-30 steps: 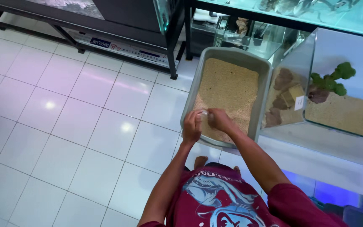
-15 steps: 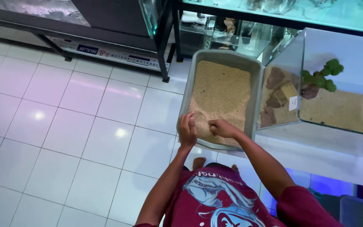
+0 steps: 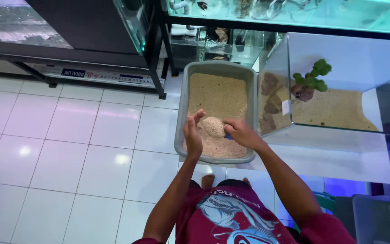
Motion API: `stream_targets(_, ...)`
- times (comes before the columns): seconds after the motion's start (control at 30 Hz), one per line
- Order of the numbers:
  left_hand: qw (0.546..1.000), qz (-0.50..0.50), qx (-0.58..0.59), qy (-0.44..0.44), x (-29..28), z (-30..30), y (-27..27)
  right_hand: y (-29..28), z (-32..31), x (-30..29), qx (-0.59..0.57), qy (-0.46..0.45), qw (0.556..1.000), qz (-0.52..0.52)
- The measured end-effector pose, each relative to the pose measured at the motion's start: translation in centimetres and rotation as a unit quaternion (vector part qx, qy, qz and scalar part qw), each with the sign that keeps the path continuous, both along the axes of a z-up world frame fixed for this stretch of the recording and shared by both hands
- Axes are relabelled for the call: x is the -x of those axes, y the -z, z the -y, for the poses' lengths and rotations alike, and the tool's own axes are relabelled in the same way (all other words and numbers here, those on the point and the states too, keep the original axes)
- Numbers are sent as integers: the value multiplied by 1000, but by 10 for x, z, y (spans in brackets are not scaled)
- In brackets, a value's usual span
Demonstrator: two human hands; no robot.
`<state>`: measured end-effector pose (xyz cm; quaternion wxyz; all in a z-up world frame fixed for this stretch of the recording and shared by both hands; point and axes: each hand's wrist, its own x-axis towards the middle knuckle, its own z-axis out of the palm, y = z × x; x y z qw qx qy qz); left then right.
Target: The person scoops sand from a large bin using a small plastic cup and pours it into a glass terrarium. They repeatedly spread and level the sand with their hands to create an even base layer around existing decorations.
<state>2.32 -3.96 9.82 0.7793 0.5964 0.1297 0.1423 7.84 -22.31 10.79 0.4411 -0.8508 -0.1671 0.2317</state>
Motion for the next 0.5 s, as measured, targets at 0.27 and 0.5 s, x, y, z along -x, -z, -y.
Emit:
stream_targets(0.27, 953, 22, 294, 68, -46, 40, -66, -138, 16, 2, -30, 86, 993, 75)
stream_targets(0.5, 884, -13, 436, 168, -92, 117, -92, -159, 93, -32, -101, 151, 976, 119)
